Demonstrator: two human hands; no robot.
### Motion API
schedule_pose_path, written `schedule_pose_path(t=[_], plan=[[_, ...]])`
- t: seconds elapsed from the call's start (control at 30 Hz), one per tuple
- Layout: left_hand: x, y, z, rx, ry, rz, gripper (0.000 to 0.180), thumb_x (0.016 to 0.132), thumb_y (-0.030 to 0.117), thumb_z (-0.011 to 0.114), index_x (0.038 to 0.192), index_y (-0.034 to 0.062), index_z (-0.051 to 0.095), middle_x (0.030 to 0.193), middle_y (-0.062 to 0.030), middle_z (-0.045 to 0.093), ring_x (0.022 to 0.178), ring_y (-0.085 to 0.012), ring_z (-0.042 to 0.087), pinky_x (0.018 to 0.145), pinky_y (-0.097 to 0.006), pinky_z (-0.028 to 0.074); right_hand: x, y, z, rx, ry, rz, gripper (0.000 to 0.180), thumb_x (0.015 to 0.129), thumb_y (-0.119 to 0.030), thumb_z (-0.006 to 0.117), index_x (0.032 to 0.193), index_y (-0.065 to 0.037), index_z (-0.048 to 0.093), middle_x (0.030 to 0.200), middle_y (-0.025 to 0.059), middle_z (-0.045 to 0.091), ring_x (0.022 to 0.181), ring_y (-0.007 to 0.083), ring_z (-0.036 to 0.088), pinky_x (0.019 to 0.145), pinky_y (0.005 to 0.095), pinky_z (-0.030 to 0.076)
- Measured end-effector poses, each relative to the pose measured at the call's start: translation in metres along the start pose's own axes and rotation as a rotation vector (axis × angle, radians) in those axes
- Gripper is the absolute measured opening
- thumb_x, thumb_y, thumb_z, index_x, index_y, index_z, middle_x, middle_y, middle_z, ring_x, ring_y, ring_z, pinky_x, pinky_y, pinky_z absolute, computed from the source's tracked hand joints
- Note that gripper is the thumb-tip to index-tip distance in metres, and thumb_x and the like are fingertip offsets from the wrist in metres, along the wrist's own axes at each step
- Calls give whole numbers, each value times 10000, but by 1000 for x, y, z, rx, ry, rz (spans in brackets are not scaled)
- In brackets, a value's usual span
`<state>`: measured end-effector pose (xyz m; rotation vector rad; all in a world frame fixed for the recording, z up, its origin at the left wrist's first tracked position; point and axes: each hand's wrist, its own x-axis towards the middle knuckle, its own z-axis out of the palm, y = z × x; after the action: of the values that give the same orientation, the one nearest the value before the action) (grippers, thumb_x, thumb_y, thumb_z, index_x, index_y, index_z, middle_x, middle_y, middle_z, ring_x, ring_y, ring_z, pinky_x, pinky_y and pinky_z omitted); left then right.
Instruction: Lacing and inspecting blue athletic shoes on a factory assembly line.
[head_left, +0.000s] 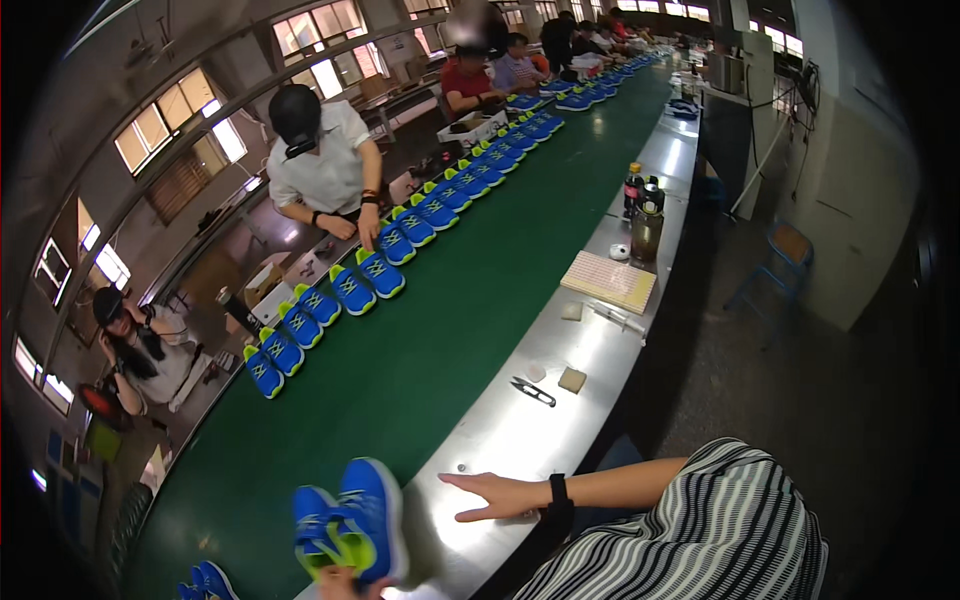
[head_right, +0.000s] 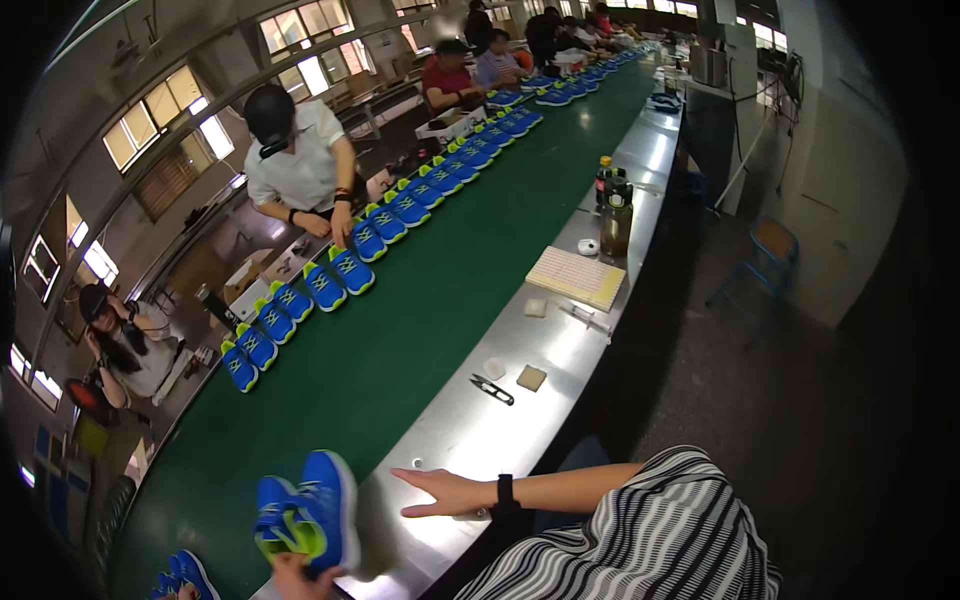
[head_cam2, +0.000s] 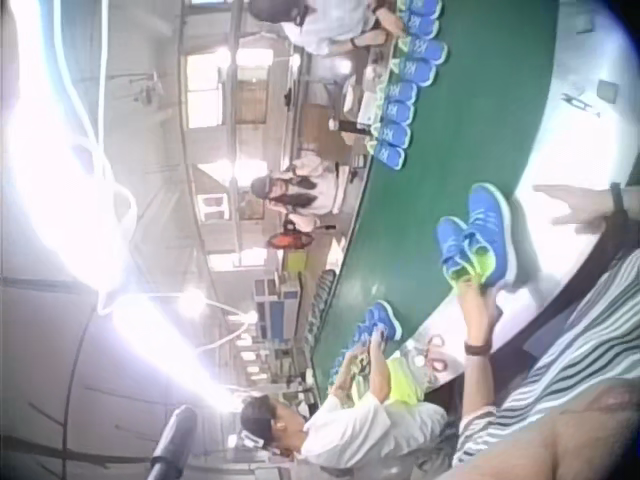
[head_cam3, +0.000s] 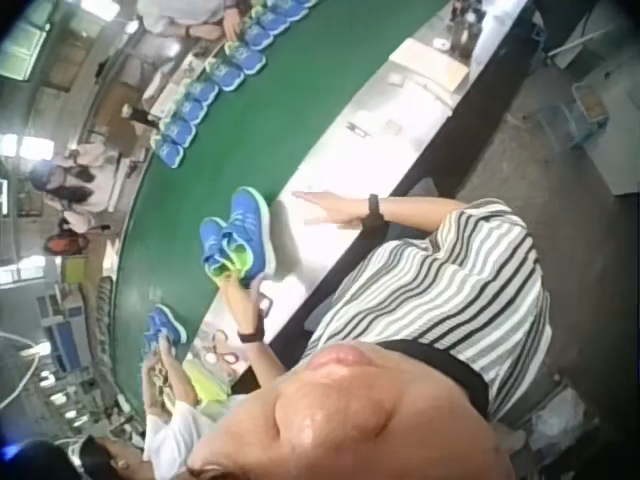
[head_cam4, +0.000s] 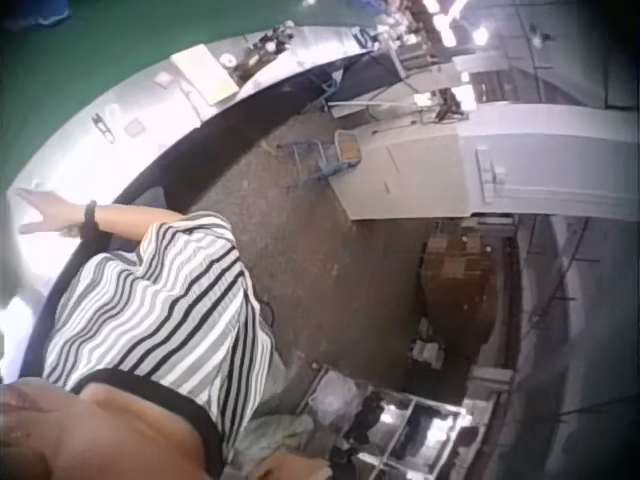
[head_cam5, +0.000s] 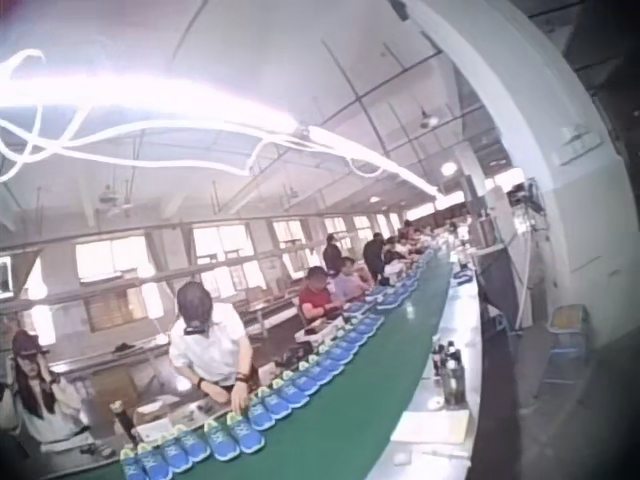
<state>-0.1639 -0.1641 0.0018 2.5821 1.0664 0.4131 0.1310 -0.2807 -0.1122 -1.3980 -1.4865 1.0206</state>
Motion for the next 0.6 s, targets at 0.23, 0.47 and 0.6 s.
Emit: schedule_pose_path(t=[0.23,0.47,0.6], plan=[[-34,98,81,-498,-184,-489,204,913,139,598,1066,24,670,950,-149,707,861,-276,679,730,-354,512,-31,42,-1,-130,166,-76,940,807,-481,709,1465,28,271,1527,278,249,1417,378,283,1151,385,270],[-36,50,160,-1092,26,-433,667,889,105,659,1447,6,308,1239,-143,526,1103,-205,540,933,-307,448,-46,27,-19,-122,252,99,779,728,-130,650,1416,59,339,1279,279,489,1171,402,508,1005,412,424],[-49,25,170,-1322,57,-502,592,845,-1,564,1407,-5,378,1204,-113,569,1115,-202,566,968,-326,441,-44,63,-20,540,126,217,601,828,-16,554,1407,7,394,1270,115,552,1128,189,570,954,309,467]])
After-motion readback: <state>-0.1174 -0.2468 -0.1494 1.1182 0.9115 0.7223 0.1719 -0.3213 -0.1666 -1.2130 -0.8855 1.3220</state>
